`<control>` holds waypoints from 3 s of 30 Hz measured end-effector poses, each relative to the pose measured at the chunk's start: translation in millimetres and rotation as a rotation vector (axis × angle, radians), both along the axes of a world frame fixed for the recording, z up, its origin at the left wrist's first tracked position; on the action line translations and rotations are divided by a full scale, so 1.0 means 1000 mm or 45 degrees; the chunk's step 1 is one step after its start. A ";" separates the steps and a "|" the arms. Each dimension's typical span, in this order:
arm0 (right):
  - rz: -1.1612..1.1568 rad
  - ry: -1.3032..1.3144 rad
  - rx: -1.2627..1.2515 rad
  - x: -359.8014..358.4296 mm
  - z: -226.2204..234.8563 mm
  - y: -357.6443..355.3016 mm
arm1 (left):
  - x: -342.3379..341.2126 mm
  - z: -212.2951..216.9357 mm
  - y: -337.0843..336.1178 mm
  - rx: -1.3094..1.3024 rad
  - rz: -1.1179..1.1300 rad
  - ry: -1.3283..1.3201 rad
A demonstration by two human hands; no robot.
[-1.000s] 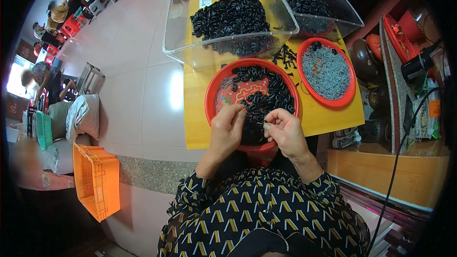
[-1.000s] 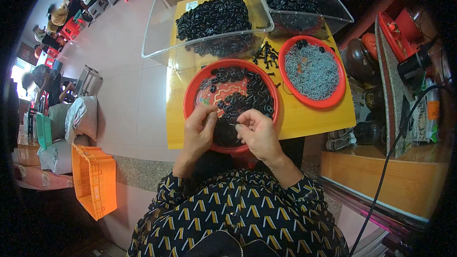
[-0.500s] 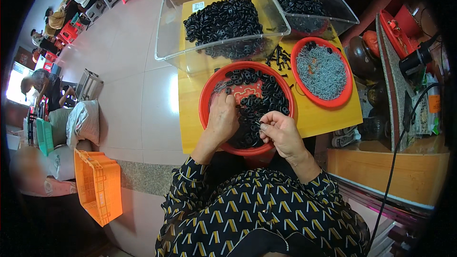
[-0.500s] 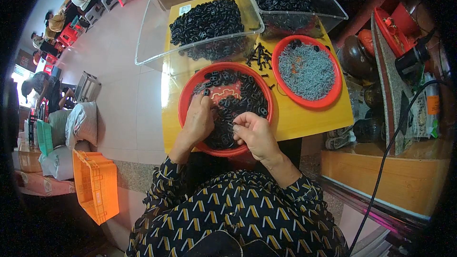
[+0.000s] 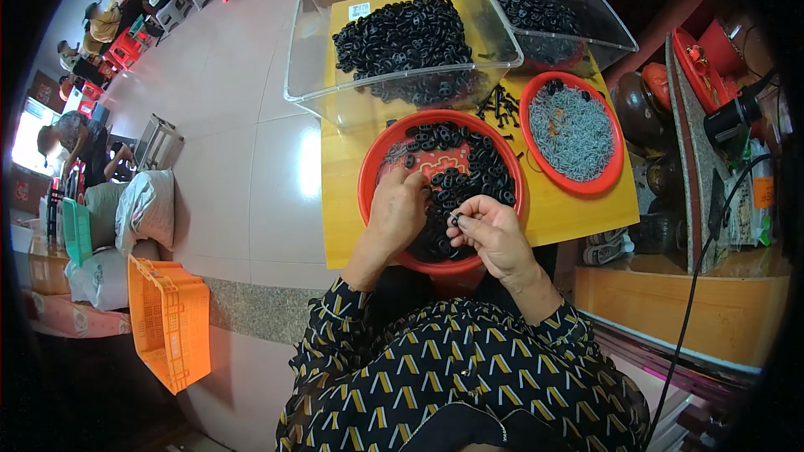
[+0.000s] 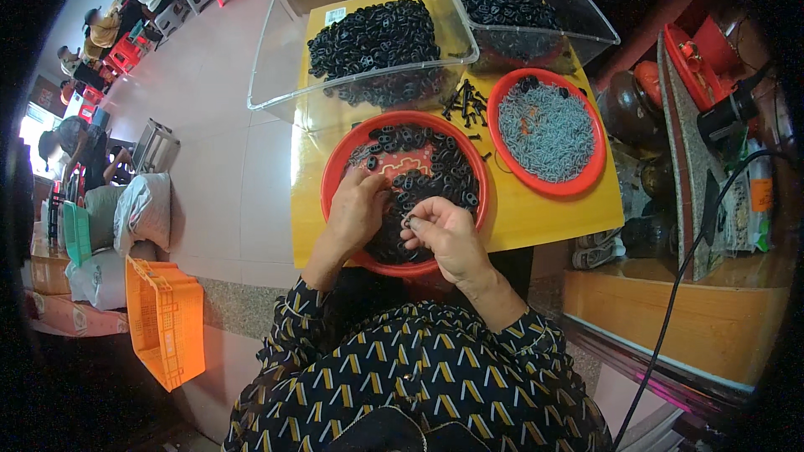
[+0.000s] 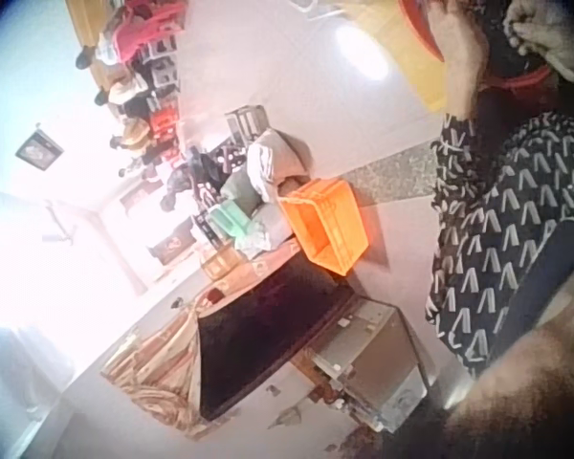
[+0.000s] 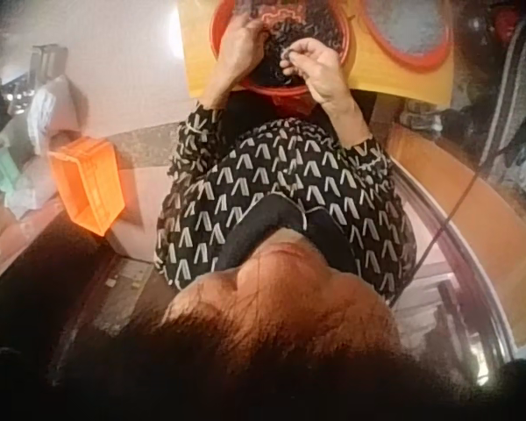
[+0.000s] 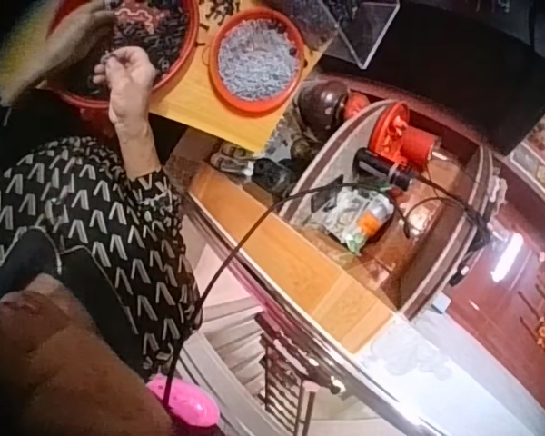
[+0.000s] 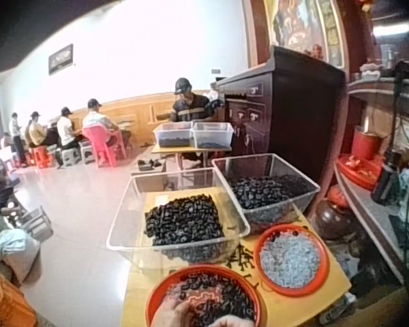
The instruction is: The person sits at a table and repeatedly picks up small black plastic lock bodies and metal keys from a red tray. They insert each key into a lock body and place the assembled unit into a clear plastic bin. The process is repeated continuously throughout the clip.
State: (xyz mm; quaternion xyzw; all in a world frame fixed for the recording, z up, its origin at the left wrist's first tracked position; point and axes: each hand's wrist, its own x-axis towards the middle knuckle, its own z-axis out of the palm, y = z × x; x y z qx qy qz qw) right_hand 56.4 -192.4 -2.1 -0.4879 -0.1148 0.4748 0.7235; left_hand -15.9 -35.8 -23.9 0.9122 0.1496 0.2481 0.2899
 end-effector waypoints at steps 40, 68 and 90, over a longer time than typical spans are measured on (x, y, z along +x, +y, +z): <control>0.067 -0.282 -0.236 -0.012 0.024 0.008 | -0.054 0.008 -0.033 -1.816 -0.267 -0.406; 0.233 -0.010 0.024 -0.002 0.014 0.002 | -0.057 0.018 -0.037 -1.507 -0.348 -0.279; 0.321 0.064 0.145 0.003 -0.007 0.005 | -0.050 0.021 -0.043 -0.979 -0.291 -0.268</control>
